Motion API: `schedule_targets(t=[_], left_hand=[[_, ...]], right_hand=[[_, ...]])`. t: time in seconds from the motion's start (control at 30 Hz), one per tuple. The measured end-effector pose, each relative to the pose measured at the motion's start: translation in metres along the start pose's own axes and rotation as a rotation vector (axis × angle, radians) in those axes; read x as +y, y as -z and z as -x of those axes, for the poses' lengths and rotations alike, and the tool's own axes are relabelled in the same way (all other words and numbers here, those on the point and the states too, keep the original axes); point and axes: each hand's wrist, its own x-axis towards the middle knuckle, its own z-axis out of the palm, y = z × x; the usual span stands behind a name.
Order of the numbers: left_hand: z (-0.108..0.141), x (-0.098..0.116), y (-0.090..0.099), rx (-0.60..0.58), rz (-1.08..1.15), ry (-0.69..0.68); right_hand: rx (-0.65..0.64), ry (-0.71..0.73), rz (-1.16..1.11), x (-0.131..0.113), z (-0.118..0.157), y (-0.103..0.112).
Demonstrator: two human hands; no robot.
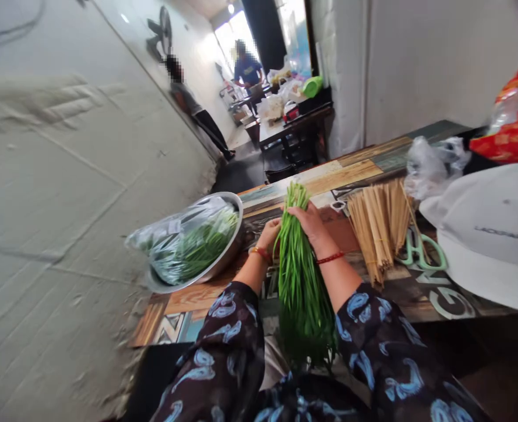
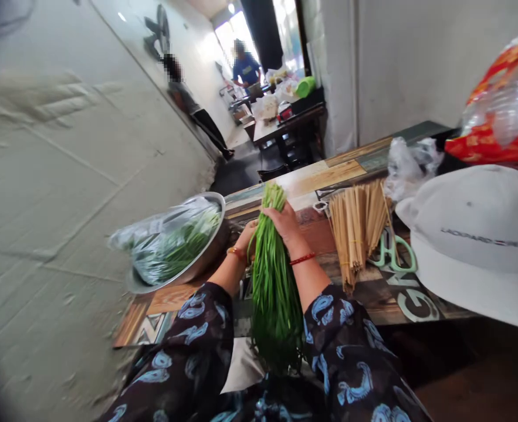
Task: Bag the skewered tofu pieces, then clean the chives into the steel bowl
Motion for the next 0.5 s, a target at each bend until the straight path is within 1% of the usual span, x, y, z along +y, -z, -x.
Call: schedule_targets(t=[0.07,0.1,0.17,0.23,0.27,0.33,0.37,0.4,0.43,0.47,0.5], left_hand=[[0.018,-0.009,0.018,0.074,0.034,0.015],[0.031,-0.013,0.028,0.113,0.051,0.010],[0.066,-0.018,0.049,0.177,0.067,-0.031],[0.109,-0.018,0.071,0.249,-0.015,-0.113],[0.132,-0.016,0.083,0.301,-0.136,-0.155],[0.175,-0.011,0.108,0.437,-0.461,-0.296],[0.194,-0.007,0.122,0.529,-0.608,-0.379],[0.209,-0.003,0.136,0.619,-0.776,-0.476],[0.221,0.001,0.151,0.683,-0.947,-0.568],[0.229,0.005,0.166,0.730,-1.103,-0.642],[0.234,0.008,0.179,0.745,-1.260,-0.695]], right_hand=[[0.032,-0.074,-0.045,0.013,-0.004,0.003],[0.050,-0.108,-0.055,0.019,-0.005,0.004],[0.076,-0.148,-0.052,0.031,-0.008,0.006],[0.082,-0.156,-0.045,0.038,-0.009,0.008],[0.083,-0.165,-0.043,0.041,-0.009,0.009],[0.081,-0.220,-0.045,0.044,-0.010,0.010],[0.073,-0.228,-0.046,0.045,-0.010,0.010],[0.066,-0.228,-0.046,0.045,-0.009,0.010],[0.060,-0.214,-0.045,0.045,-0.008,0.010],[0.059,-0.194,-0.043,0.044,-0.007,0.010],[0.061,-0.176,-0.039,0.043,-0.005,0.009]])
